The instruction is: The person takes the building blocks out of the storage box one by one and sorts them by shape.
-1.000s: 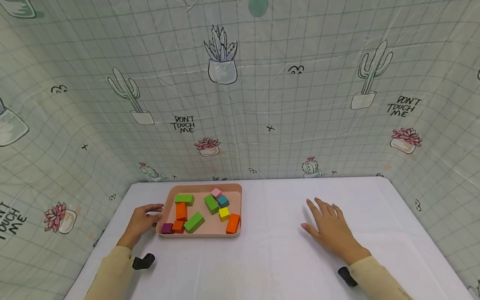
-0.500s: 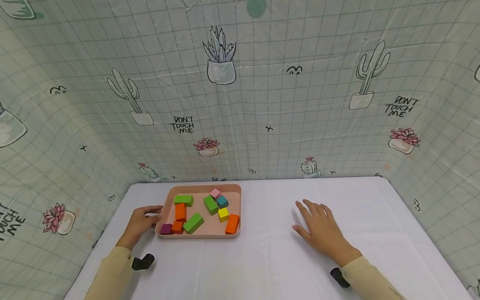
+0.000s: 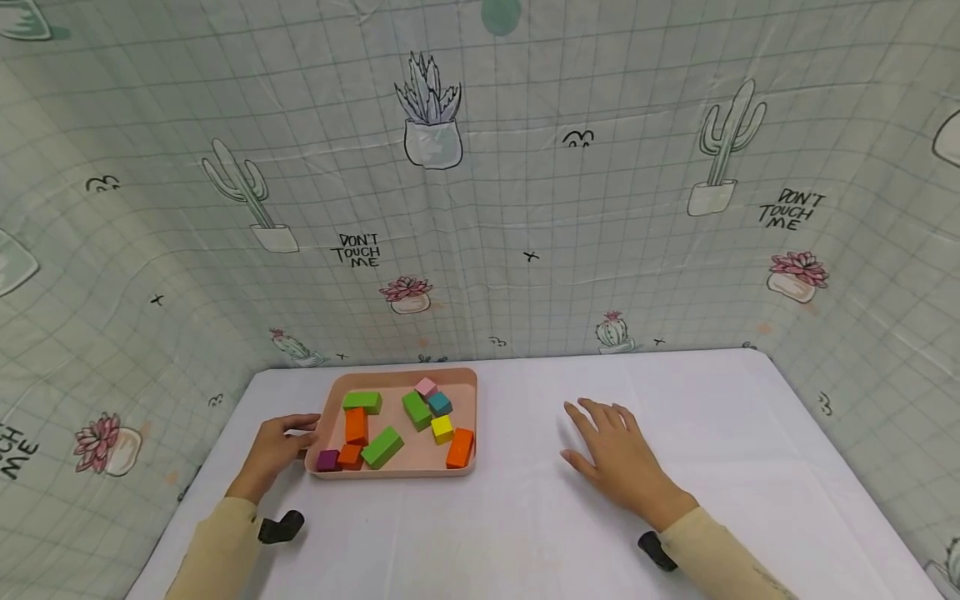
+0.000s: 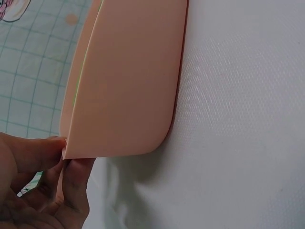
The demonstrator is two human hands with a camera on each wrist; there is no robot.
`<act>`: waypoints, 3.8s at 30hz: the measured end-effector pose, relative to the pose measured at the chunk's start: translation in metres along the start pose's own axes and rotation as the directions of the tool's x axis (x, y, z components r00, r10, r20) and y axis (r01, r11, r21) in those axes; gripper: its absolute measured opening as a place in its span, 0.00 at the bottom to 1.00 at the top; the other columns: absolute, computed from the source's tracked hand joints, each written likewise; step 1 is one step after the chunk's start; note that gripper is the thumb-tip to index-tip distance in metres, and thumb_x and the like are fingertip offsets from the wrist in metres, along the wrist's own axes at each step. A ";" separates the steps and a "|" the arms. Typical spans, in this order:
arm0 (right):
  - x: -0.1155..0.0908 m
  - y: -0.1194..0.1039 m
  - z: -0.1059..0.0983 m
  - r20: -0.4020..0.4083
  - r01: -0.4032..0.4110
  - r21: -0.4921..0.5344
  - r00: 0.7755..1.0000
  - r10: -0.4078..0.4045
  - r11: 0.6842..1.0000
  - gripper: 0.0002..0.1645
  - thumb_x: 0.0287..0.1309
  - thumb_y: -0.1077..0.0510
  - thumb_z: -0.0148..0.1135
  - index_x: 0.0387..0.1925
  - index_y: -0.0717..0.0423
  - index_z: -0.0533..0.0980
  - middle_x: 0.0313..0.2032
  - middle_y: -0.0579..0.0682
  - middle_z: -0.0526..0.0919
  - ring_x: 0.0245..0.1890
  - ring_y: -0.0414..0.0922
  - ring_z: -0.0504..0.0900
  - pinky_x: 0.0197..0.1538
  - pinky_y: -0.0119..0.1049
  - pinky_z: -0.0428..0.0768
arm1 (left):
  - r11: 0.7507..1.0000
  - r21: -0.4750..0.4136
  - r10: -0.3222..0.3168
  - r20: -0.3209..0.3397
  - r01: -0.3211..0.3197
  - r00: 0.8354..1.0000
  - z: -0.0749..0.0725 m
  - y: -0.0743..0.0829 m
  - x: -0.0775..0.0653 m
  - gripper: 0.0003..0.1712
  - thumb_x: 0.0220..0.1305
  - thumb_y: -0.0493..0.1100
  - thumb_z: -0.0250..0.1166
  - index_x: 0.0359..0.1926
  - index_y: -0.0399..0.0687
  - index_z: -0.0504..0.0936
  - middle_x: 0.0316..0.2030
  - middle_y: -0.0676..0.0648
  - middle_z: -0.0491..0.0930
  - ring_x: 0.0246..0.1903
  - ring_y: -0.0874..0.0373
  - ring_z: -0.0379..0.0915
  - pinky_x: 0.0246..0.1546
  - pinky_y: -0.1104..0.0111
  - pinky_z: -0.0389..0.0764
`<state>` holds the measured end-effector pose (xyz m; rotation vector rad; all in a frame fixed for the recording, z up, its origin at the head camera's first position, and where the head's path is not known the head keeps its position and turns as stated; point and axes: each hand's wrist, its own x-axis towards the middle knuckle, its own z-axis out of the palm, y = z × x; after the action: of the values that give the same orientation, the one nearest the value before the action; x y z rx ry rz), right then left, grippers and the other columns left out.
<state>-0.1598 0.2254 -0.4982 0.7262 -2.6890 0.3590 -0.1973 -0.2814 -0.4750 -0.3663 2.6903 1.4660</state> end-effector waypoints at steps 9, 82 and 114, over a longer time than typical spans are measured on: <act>0.009 -0.016 0.008 0.001 0.033 0.005 0.999 -0.033 0.999 0.41 0.63 0.49 0.75 0.71 0.62 0.72 0.64 0.64 0.78 0.62 0.61 0.78 0.67 0.63 0.69 | 1.000 -0.014 -0.005 0.001 0.005 1.000 -0.002 -0.002 -0.001 0.21 0.71 0.27 0.61 0.63 0.23 0.79 0.56 0.25 0.79 0.35 0.53 0.80 0.40 0.64 0.88; 0.060 -0.094 0.038 0.094 0.077 0.053 0.992 -0.082 0.996 0.37 0.66 0.44 0.73 0.69 0.57 0.75 0.65 0.58 0.78 0.63 0.57 0.77 0.71 0.59 0.69 | 1.000 -0.007 -0.005 -0.022 0.005 1.000 0.004 -0.003 -0.001 0.21 0.72 0.27 0.59 0.63 0.24 0.79 0.56 0.25 0.78 0.36 0.51 0.80 0.41 0.64 0.88; 0.090 -0.107 0.060 0.058 0.121 0.051 0.991 -0.123 0.991 0.35 0.61 0.46 0.77 0.65 0.56 0.78 0.62 0.56 0.80 0.60 0.55 0.78 0.68 0.54 0.72 | 1.000 0.001 0.011 -0.031 -0.011 0.999 0.005 -0.006 0.000 0.21 0.71 0.26 0.58 0.63 0.24 0.79 0.55 0.26 0.79 0.33 0.54 0.77 0.34 0.74 0.81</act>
<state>-0.1917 0.0771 -0.5023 0.9251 -2.6843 0.3766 -0.1966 -0.2807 -0.4826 -0.3779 2.7211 1.4748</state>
